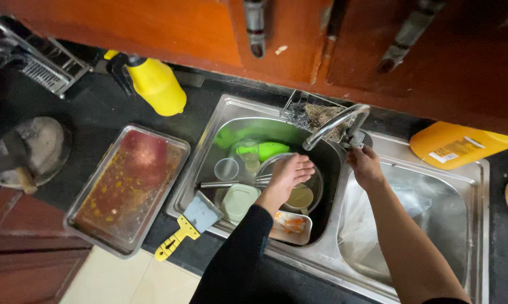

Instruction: The person washes a yellow brush, plastic containers, a bowl, and other dishes in a kitchen sink, then pours water from a red cup into a large dough mixer.

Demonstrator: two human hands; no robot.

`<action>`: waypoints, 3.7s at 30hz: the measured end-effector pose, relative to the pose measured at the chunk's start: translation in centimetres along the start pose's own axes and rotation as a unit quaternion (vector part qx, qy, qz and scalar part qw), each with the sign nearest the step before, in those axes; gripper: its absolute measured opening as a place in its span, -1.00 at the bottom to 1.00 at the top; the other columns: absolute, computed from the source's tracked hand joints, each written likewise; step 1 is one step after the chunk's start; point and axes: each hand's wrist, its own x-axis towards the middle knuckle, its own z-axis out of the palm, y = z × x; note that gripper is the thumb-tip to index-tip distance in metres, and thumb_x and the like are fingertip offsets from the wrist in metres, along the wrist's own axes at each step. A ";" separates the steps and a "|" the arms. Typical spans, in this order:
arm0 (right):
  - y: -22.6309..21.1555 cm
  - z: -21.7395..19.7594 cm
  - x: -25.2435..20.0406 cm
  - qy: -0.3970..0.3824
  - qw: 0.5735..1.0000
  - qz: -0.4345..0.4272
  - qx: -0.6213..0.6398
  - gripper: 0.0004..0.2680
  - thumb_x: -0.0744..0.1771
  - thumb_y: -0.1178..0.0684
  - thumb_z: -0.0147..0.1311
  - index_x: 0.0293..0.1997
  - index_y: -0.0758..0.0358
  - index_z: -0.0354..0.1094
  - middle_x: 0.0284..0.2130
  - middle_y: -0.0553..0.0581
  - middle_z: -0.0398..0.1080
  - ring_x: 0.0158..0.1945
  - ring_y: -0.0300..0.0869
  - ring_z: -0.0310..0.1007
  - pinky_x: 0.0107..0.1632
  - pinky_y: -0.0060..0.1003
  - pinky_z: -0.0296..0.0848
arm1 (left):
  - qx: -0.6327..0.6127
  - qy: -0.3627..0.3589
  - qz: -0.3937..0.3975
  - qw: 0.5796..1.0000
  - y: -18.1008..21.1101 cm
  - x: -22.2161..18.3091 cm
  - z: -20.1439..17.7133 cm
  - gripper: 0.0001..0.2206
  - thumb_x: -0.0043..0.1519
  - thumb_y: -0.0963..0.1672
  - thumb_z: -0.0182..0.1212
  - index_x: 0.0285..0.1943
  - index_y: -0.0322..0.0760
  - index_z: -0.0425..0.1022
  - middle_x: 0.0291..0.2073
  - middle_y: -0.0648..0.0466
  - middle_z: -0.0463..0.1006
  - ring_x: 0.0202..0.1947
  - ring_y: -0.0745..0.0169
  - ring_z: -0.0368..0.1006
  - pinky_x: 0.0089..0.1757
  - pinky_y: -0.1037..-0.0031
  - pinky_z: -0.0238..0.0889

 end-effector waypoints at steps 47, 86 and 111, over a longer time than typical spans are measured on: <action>0.7 19.9 -16.1 -0.129 0.931 0.097 0.326 -0.72 0.46 -0.11 -0.22 0.21 0.15 0.32 0.12 0.09 0.37 0.17 -0.09 0.32 0.28 -0.16 0.28 | 0.566 0.109 0.306 0.758 4.3 -0.6 4.2 -0.61 0.36 -0.02 -0.22 0.10 -0.39 0.40 0.05 -0.39 0.44 -0.01 -0.47 0.42 -0.01 -0.14 0.28; 0.1 19.1 -11.1 -0.061 0.996 0.033 -0.060 -0.85 0.40 0.08 0.01 -0.07 0.33 0.45 -0.27 0.12 0.47 -0.26 -0.24 0.47 -0.19 -0.29 0.49 | 0.781 0.025 0.489 0.387 4.3 -9.9 2.7 -0.68 0.04 -0.17 0.14 -0.12 -0.54 0.63 0.07 -0.40 0.50 0.26 -0.29 0.30 0.29 0.11 0.18; 9.6 18.6 -13.4 -0.099 0.982 0.002 -0.163 -0.80 0.38 0.05 0.10 0.08 0.29 0.46 -0.10 0.10 0.55 -0.07 -0.20 0.50 -0.03 -0.34 0.45 | 0.811 0.225 -0.028 0.539 5.4 -24.2 -21.8 -0.05 0.05 -0.11 0.40 0.59 -0.07 -0.20 0.17 -0.15 0.41 0.08 -0.15 0.47 0.01 0.02 0.39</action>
